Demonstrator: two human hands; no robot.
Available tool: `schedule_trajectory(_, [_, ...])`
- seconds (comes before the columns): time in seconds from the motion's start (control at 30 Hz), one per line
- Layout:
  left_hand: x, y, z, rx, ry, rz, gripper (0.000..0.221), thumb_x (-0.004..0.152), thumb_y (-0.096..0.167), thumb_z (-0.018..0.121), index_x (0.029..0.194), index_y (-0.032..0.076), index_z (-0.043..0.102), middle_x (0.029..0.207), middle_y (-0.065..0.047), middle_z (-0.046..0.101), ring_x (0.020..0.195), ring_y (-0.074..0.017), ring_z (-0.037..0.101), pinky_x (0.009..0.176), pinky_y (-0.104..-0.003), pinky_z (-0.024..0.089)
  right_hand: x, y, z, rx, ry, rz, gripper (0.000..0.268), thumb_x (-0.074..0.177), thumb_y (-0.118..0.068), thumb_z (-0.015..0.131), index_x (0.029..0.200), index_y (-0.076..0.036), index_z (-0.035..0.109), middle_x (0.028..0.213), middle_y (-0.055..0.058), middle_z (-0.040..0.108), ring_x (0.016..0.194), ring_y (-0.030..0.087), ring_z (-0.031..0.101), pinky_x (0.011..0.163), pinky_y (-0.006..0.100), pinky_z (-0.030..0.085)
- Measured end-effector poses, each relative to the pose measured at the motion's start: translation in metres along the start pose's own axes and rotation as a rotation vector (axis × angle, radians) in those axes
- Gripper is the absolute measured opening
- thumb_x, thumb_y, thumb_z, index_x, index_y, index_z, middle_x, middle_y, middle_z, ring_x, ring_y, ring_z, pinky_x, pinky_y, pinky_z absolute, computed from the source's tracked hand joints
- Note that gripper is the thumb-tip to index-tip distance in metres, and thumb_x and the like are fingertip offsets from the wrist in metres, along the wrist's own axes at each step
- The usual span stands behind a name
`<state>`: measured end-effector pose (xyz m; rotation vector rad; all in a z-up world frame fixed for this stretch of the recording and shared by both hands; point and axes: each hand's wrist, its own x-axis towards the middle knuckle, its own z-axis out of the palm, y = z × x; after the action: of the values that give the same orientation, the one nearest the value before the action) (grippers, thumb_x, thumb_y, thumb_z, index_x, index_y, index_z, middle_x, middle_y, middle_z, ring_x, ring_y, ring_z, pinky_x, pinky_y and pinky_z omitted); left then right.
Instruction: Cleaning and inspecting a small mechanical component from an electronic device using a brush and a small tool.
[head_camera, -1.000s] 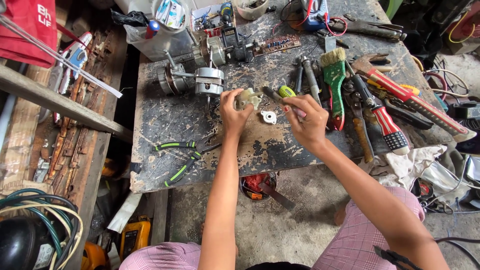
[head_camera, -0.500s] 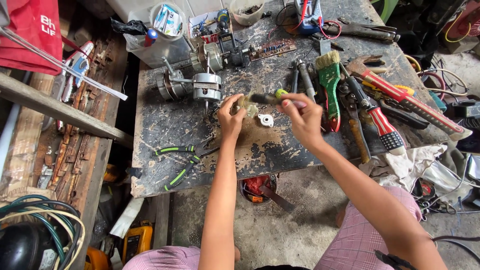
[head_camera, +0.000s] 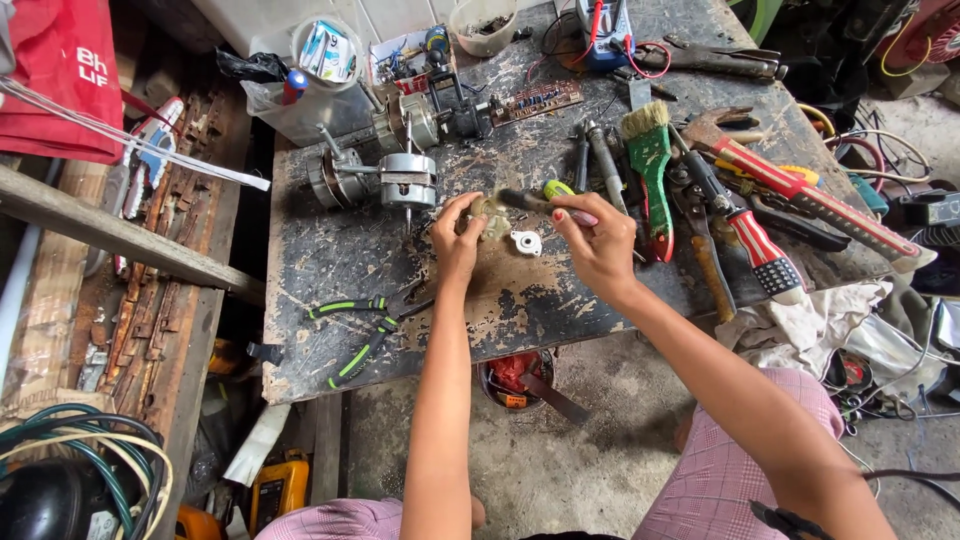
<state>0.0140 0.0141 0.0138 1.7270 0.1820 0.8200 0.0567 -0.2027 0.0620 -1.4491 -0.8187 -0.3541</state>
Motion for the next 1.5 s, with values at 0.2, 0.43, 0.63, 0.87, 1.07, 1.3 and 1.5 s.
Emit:
schedule_trajectory(0.2, [0.002,-0.009,0.001,0.020,0.012,0.003,0.037,0.078,0.007,0.063,0.113,0.003,0.075,0.112,-0.015,0.070,0.106,-0.0271,0.065,0.096,-0.041,0.051,0.001,0.004,0.001,0.048,-0.039,0.006,0.015,0.098,-0.001,0.068,0.109,0.003,0.077,0.083,0.022,0.071,0.068,0.027,0.069,0.058,0.037,0.055])
schedule_trajectory(0.43, [0.000,-0.003,0.000,0.017,0.031,-0.025,0.035,0.081,0.012,0.067,0.115,0.005,0.076,0.113,-0.016,0.071,0.103,-0.0260,0.067,0.092,-0.040,0.053,-0.002,0.002,-0.001,-0.031,-0.002,-0.003,0.014,0.098,-0.002,0.068,0.107,-0.001,0.078,0.082,0.019,0.072,0.065,0.023,0.070,0.054,0.033,0.052])
schedule_trajectory(0.63, [0.001,-0.006,0.001,0.010,0.046,-0.049,0.036,0.079,0.013,0.069,0.113,0.006,0.077,0.111,-0.015,0.072,0.103,-0.0247,0.067,0.091,-0.038,0.055,0.003,-0.005,-0.003,0.022,0.042,0.123,0.015,0.099,0.001,0.064,0.106,0.001,0.077,0.073,0.018,0.072,0.064,0.018,0.069,0.058,0.029,0.053])
schedule_trajectory(0.87, [0.001,-0.003,0.001,0.011,0.074,-0.074,0.035,0.079,0.015,0.071,0.113,0.008,0.078,0.108,-0.013,0.073,0.101,-0.0219,0.068,0.088,-0.036,0.056,0.009,-0.005,-0.008,0.233,0.157,0.264,0.016,0.104,-0.002,0.057,0.109,0.002,0.072,0.082,0.016,0.074,0.073,0.013,0.069,0.070,0.025,0.057])
schedule_trajectory(1.07, [0.001,-0.005,0.002,0.035,0.060,-0.055,0.035,0.078,0.013,0.072,0.111,0.007,0.078,0.109,-0.014,0.073,0.104,-0.0249,0.069,0.091,-0.037,0.056,0.012,-0.012,-0.012,0.003,0.100,0.182,0.012,0.102,-0.002,0.066,0.107,0.001,0.076,0.079,0.019,0.074,0.070,0.016,0.072,0.063,0.030,0.060])
schedule_trajectory(1.3, [0.006,-0.022,0.002,0.076,0.080,-0.037,0.037,0.077,0.020,0.082,0.112,0.007,0.077,0.109,-0.014,0.073,0.105,-0.0266,0.069,0.092,-0.038,0.056,0.008,-0.011,-0.004,-0.028,0.031,0.080,0.016,0.096,0.002,0.070,0.107,-0.004,0.080,0.079,0.017,0.075,0.067,0.019,0.073,0.061,0.030,0.059])
schedule_trajectory(1.5, [0.008,-0.042,0.005,0.147,0.117,0.034,0.042,0.075,0.027,0.087,0.111,0.007,0.077,0.105,-0.015,0.073,0.109,-0.0325,0.068,0.095,-0.040,0.054,-0.004,0.035,0.004,-0.144,0.045,-0.245,0.013,0.094,-0.001,0.073,0.104,-0.005,0.080,0.083,0.014,0.074,0.068,0.026,0.070,0.057,0.038,0.055])
